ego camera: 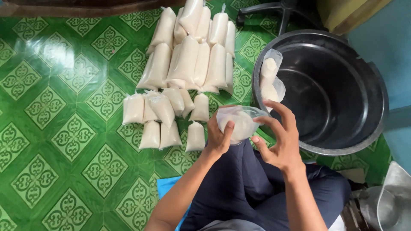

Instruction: The person is sealing and tying plastic bags filled with a white substance, likely rice or flour, while sitting on the floor.

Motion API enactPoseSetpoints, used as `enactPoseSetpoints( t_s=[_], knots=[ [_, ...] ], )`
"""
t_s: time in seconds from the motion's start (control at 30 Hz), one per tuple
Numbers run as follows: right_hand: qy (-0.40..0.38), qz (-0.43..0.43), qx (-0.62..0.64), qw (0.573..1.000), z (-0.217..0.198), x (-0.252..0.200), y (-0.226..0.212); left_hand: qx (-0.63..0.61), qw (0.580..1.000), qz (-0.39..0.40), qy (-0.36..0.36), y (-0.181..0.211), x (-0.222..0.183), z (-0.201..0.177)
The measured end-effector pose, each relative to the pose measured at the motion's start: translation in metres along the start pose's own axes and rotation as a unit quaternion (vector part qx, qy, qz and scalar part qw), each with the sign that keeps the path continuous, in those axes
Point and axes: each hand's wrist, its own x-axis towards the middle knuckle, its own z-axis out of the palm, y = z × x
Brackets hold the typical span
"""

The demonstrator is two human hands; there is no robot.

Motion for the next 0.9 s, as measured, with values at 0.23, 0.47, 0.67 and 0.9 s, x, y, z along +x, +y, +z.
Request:
enactPoseSetpoints(
  t_s=[0.23,0.47,0.67,0.9],
  knots=[
    [-0.015,0.059,0.024,0.998,0.000,0.003,-0.003,-0.016,0.999,0.010,-0.026,-0.015,0.000,0.001],
    [-0.005,0.038,-0.007,0.999,0.003,-0.001,0.003,0.043,0.997,0.059,-0.037,-0.019,-0.001,-0.004],
    [0.019,0.023,0.001,1.000,-0.005,0.001,0.006,-0.001,0.995,0.074,-0.063,-0.017,0.000,-0.007],
    [0.061,0.091,0.076,0.991,-0.010,0.004,-0.005,-0.093,0.993,0.050,-0.048,-0.009,-0.002,-0.002]
  ],
)
